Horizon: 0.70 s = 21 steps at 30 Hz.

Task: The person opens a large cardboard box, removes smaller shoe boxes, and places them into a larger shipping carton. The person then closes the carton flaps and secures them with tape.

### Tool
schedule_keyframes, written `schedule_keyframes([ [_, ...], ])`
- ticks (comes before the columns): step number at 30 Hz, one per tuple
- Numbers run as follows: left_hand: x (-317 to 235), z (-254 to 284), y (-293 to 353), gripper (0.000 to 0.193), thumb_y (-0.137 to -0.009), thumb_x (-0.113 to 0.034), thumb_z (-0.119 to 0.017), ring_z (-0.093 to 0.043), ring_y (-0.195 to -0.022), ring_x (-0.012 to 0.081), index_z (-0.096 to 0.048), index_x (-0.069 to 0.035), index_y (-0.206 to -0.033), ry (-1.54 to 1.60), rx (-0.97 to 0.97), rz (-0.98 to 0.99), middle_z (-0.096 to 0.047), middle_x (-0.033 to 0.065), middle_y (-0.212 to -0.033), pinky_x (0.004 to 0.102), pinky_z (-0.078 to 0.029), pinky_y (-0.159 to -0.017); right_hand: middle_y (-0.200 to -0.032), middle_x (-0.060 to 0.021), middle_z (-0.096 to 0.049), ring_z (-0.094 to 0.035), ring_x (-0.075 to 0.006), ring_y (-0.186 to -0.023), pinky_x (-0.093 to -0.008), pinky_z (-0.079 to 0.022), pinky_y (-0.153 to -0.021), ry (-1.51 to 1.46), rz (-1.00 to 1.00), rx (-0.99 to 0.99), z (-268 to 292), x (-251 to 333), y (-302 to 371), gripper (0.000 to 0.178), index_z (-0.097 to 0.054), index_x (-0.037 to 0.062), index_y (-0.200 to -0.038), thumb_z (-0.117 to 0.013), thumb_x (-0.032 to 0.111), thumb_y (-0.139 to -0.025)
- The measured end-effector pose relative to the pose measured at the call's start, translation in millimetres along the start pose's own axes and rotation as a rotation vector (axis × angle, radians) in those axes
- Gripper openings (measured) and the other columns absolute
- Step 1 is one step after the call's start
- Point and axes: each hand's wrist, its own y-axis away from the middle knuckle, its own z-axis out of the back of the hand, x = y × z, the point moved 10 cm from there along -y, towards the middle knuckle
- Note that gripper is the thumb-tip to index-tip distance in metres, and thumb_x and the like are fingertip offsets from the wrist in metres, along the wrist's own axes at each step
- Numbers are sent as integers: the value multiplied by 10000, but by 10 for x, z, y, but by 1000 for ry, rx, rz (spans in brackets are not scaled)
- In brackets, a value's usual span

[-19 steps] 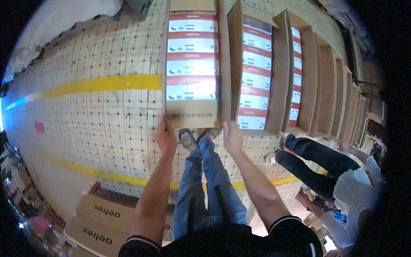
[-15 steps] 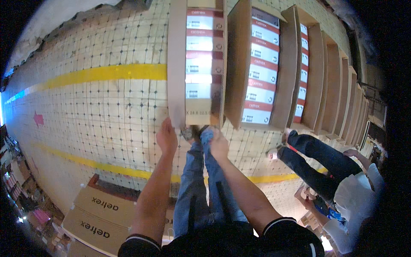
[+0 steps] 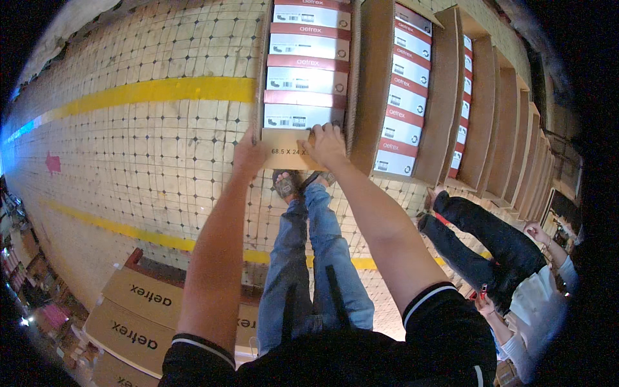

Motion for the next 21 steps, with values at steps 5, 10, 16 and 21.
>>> schedule_keyframes([
  [5,-11,72,-24,482,-958,-311,-471,-597,-1065,411,-430,-176,-1418,-37,-71,-167,-627,238,-1144,461,-475,-901,-1006,-182,-597,-564,-341,-940,-453,-458,-814,-128,5,3,273,141,869,416,-631,49,-1042,-580,424,-869],
  [10,23,72,90,468,-968,-392,-469,-633,-925,421,-449,-196,-1393,-158,-251,-67,-661,229,-1008,502,-497,-814,-1024,-180,-580,-573,-357,-936,-442,-469,-813,-375,34,-98,151,266,1787,277,-616,37,-1072,-623,232,-876],
  [16,-38,52,136,473,-973,-431,-446,-647,-860,419,-436,-232,-1403,-353,-243,-48,-678,208,-951,515,-510,-760,-1139,-223,-557,-535,-396,-1057,-458,-450,-902,-282,-77,-627,932,-96,1190,368,-577,15,-1168,-645,205,-860],
  [21,9,31,130,476,-973,-455,-434,-655,-886,403,-454,-233,-1393,-330,-270,-28,-682,207,-968,513,-514,-775,-1228,-243,-579,-535,-424,-1158,-474,-434,-971,-555,-605,-381,726,-701,255,530,-563,36,-1253,-523,446,-920],
])
